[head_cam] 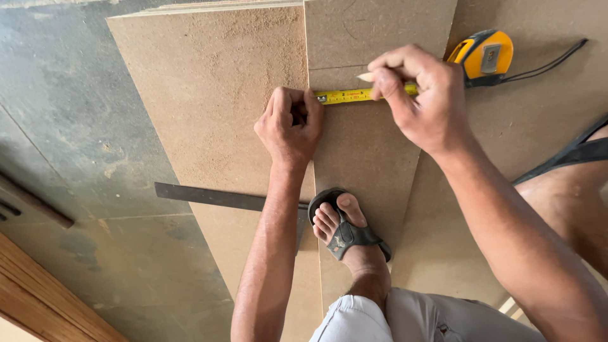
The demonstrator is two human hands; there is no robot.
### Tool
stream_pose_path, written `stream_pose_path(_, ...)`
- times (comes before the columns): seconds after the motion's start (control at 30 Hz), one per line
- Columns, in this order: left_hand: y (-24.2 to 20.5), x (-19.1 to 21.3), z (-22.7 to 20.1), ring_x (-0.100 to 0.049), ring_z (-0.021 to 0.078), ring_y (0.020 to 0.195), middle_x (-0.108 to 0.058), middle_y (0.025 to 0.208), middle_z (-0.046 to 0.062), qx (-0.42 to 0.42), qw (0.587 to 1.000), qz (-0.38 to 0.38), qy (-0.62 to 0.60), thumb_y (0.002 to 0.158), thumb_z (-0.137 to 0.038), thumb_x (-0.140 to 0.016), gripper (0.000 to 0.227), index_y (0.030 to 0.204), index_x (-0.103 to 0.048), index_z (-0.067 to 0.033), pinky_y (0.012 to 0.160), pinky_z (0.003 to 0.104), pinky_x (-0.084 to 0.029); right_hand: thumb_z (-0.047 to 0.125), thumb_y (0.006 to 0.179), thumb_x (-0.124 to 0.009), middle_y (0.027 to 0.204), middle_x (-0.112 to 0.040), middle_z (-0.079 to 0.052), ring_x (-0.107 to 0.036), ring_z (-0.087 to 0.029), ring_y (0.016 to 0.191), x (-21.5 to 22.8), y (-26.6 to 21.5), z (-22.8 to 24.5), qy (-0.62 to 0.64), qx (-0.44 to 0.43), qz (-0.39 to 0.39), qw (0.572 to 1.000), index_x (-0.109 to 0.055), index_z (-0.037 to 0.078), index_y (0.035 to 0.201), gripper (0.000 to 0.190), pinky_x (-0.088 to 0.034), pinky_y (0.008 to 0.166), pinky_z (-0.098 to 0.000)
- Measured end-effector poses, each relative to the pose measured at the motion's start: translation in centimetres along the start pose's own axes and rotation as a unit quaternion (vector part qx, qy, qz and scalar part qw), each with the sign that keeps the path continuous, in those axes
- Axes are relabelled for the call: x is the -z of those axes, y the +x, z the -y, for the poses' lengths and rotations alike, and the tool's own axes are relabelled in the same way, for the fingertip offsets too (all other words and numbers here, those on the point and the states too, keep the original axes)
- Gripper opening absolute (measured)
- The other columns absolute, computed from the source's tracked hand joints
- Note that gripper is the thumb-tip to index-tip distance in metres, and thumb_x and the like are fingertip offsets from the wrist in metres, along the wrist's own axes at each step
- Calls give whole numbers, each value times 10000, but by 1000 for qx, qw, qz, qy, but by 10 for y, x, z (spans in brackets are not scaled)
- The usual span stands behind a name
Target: The person measures and marks wooden boards using a square ruler, a measuring tape, and a pencil.
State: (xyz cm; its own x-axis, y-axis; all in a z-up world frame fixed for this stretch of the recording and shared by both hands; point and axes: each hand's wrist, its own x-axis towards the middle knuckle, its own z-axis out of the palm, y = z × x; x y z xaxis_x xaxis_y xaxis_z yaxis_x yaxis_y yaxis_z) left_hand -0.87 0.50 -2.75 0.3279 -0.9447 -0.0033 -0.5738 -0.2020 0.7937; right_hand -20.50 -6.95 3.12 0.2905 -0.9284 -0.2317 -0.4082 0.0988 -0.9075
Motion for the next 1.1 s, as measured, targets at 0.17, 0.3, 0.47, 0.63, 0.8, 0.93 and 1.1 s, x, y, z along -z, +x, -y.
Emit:
stream_pose_path(0.17, 0, 0, 1, -586, 93, 564, -599, 704, 24, -5, 1000, -3, -5, 952, -95, -747, 253, 821, -531, -84, 534, 274, -490, 64, 1086, -749, 909, -754, -70, -646, -71, 762, -10, -15, -6, -34, -20, -19, 999, -738, -3, 1101, 69, -491, 650, -221)
stream_pose_path(0.3, 0, 0, 1, -594, 87, 553, -605, 702, 17, -4, 1000, 4, -7, 958, -89, -743, 250, 825, -531, -80, 521, 269, -489, 28, 1080, -741, 937, -746, -85, -641, -75, 782, -3, -19, -20, -35, 0, -30, 999, -693, -26, 1063, 74, -503, 674, -212)
stream_pose_path(0.47, 0, 0, 2, -590, 89, 541, -622, 706, 17, -1, 1000, 5, 1, 958, -86, -743, 261, 818, -522, -78, 506, 273, -479, -48, 965, -698, 988, -739, -99, -731, -132, 886, -2, -19, -17, -111, 72, -18, 991, -619, -15, 985, 89, -594, 787, -256)
stream_pose_path(0.63, 0, -1, 4, -585, 107, 546, -584, 699, 30, -19, 1000, 7, 22, 962, -83, -722, 236, 828, -528, -85, 505, 289, -480, -42, 942, -751, 913, -702, -100, -724, -177, 827, -10, -14, -8, -140, 67, -14, 988, -598, -6, 917, 158, -578, 742, -271)
stream_pose_path(0.8, 0, -2, 6, -588, 96, 545, -591, 703, 11, -21, 999, 12, 20, 973, -88, -719, 238, 836, -524, -91, 503, 282, -482, -46, 927, -762, 942, -698, -88, -714, -140, 773, -12, -15, -10, -121, 36, -5, 992, -606, 5, 948, 165, -576, 697, -246)
stream_pose_path(0.93, 1, -1, 4, -579, 97, 538, -584, 694, 15, -15, 1000, 10, 17, 962, -82, -728, 252, 821, -519, -91, 500, 289, -477, -55, 942, -765, 899, -691, -82, -688, -121, 739, -13, -15, -10, -124, 37, -6, 992, -601, 6, 903, 179, -553, 672, -236)
stream_pose_path(1.1, 0, 2, -1, -582, 111, 549, -573, 707, 29, 9, 1000, 15, 2, 944, -73, -746, 253, 813, -530, -84, 511, 296, -473, -56, 947, -768, 847, -666, -81, -657, -110, 706, -20, -19, -7, -136, 24, -15, 990, -601, 5, 924, 179, -527, 649, -241)
